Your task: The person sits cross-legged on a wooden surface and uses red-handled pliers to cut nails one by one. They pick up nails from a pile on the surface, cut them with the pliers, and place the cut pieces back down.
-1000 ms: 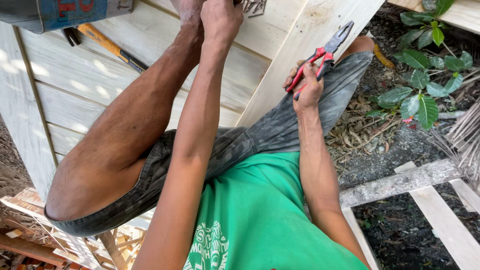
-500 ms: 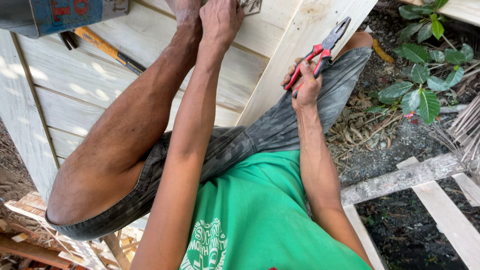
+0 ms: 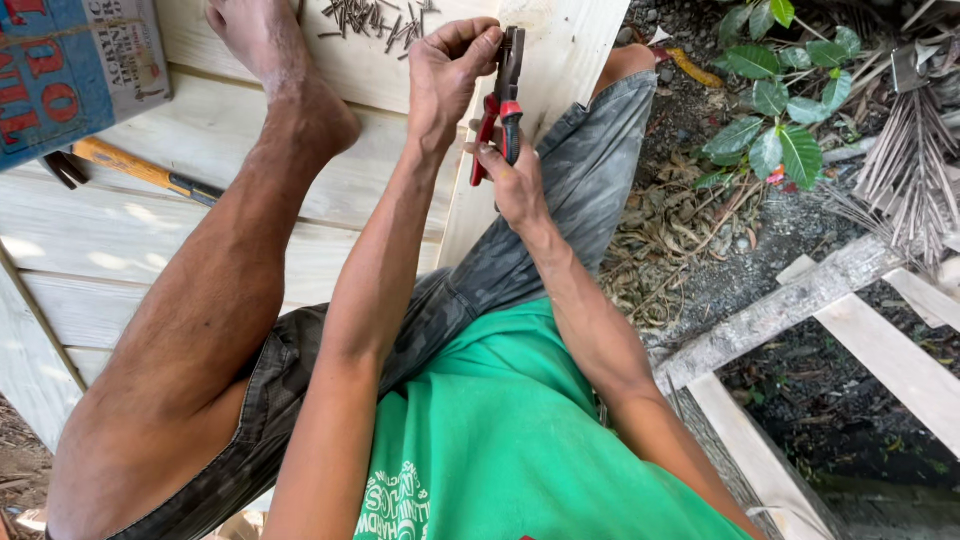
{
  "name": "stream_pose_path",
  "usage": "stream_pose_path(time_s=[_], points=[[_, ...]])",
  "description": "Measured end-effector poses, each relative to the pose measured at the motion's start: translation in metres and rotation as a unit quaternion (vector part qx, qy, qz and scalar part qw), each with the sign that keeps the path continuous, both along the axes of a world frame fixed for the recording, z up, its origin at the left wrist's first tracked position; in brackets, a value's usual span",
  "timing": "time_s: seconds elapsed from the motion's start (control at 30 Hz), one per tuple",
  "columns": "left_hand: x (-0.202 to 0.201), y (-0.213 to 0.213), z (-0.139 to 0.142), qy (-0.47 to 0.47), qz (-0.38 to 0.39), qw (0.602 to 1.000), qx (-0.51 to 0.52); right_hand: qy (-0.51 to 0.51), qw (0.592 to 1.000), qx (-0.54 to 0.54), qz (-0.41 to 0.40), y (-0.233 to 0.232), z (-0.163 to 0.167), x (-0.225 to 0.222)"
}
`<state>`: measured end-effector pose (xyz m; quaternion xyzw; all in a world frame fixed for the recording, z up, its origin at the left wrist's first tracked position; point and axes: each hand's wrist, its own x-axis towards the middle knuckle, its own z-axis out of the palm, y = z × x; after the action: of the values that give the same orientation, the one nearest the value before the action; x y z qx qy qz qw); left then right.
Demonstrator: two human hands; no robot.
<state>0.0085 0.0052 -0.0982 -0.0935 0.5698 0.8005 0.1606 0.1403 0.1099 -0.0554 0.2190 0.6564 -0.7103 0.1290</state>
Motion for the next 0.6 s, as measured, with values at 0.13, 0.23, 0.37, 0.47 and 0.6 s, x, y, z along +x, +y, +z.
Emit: stream_pose_path(time_s=[0.13,0.23,0.37,0.47,0.6], points=[[0.012,0.01,-0.002,-0.02,0.001,1.0,0.018,0.014,0.995,0.095,0.004,0.003,-0.005,0.001],[0.011,0.009,-0.001,-0.007,0.035,0.997,0.067,-0.039,0.997,0.065,-0.033,0.005,-0.008,-0.005],[0.008,0.013,0.0,0.008,0.03,0.998,0.054,-0.038,0.998,0.032,-0.041,0.007,-0.006,-0.016],[0.01,0.017,-0.001,0.04,0.032,0.998,0.036,-0.038,0.997,0.066,-0.027,0.006,-0.001,-0.02],[0.012,0.02,0.001,0.062,0.05,0.997,-0.025,-0.033,0.996,0.086,-0.015,0.0,0.004,-0.026]])
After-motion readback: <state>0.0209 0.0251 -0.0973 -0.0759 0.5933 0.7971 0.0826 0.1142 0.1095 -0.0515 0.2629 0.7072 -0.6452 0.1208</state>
